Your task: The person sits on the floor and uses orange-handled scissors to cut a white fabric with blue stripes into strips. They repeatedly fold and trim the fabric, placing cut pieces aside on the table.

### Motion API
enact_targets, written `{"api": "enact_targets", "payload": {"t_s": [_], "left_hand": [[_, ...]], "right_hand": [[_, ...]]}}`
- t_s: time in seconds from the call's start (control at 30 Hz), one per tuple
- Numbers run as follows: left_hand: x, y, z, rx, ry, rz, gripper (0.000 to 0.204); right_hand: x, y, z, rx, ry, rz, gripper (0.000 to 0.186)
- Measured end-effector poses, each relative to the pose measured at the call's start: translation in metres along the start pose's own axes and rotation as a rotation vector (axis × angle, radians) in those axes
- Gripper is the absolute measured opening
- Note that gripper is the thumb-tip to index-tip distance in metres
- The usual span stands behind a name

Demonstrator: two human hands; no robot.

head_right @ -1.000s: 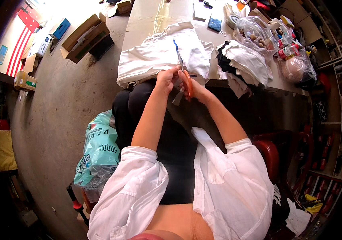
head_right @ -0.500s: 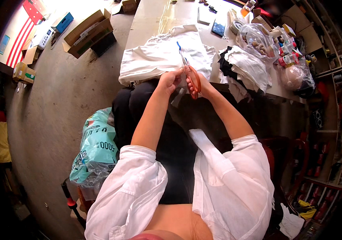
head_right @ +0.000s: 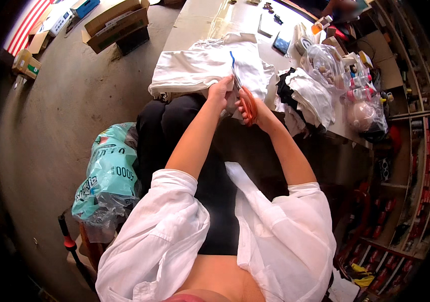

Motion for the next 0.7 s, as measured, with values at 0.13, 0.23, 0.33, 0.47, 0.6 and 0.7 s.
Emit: {"api": "enact_targets", "payload": {"t_s": [0.13,0.23,0.33,0.47,0.6,0.7], "left_hand": [[0.003,-0.005,0.000,0.002,0.015,-0.016,0.018],[0.002,-0.002,0.010,-0.067,0.074,-0.017,0.018],[0.011,-0.001,0.001,-0.076,0.045,-0.025,0.019],[0.014,0.002,-0.001,-0.087,0.020,-0.037,0.020],[0.020,0.003,-0.002,-0.108,0.030,-0.045,0.021],[0.019,0.003,-0.003,-0.084,0.000,-0.054,0.021]], "right_hand": [[-0.002,0.005,-0.003,-0.146,-0.117,-0.061,0.065],[-0.004,0.002,-0.006,-0.164,-0.109,-0.071,0.064],[-0.006,0.001,-0.010,-0.246,-0.169,-0.063,0.056],[-0.009,0.000,-0.008,-0.199,-0.134,-0.064,0.049],[-0.011,0.002,-0.009,-0.191,-0.103,-0.054,0.051],[-0.011,0.001,-0.008,-0.113,-0.052,-0.027,0.053]]}}
Point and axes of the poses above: each hand's wrist, its own x-axis away from the middle knuckle, its own z-axis out of the back of the hand, y = z × x, the point moved 9 cm from there along -x, towards the middle knuckle, and after that the axes turned 15 degrees about z, right-handed, at the moved point
